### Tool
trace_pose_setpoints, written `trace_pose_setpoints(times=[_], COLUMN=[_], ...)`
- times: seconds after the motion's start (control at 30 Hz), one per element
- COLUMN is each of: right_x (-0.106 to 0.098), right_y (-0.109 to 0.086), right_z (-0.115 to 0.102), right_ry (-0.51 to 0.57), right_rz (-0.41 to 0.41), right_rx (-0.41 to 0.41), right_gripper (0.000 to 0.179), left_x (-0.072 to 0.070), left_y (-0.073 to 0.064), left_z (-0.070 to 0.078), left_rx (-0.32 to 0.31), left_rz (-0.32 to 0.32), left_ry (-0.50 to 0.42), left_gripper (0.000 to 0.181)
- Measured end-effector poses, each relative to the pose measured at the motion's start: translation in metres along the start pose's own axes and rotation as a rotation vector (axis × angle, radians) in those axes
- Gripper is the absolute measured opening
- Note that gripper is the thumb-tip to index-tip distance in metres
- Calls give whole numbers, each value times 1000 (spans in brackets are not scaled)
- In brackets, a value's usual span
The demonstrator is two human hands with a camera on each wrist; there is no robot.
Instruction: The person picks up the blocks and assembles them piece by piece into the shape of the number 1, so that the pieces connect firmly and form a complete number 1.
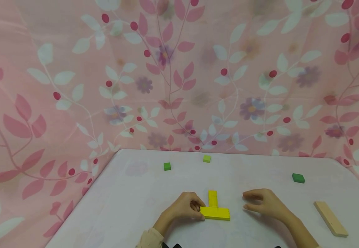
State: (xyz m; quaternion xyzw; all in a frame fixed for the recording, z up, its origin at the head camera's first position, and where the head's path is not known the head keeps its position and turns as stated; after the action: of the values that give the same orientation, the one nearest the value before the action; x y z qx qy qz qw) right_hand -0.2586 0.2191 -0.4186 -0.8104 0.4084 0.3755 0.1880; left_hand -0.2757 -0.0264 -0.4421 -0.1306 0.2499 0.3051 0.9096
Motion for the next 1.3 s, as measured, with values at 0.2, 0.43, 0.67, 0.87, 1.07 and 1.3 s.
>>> trace_pose_setpoints(times=[0.2,0.43,0.67,0.87,1.07,1.3], right_x=[-4,-8,-12,-15,-18,-23], right_y=[-10,-20,-28,-35,-40,-48], right_z=[6,13,19,20,24,30], right_ry=[6,6,-4,32,48,32], right_rz=[-7,7,31,52,61,81], right_rx=[19,39,24,-13,2,27], right_gripper=[41,40,39,37,37,35], left_x=[-1,0,0,0,0,0], left_y=[-1,-2,-2,-1,-1,-1], left_z=[1,1,1,1,0,0], left_rx=[8,9,0,-6,-5,1], left_rz=[3,3,3,3,5,6], left_ry=[-1,4,-9,-11,-8,-18], left_gripper=[29,29,29,28,28,28])
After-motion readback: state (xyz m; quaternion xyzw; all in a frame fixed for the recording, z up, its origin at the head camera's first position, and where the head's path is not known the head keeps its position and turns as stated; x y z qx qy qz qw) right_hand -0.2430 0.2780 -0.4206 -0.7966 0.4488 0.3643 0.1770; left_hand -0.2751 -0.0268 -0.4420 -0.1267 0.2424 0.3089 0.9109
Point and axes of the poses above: each hand's wrist, its own y-axis towards the middle knuckle, its own x-axis out of the palm, z = x × y, the point moved 7 cm from there along y, towards the middle knuckle, and after that the axes turned 15 degrees about -z, right-handed, at the moved point
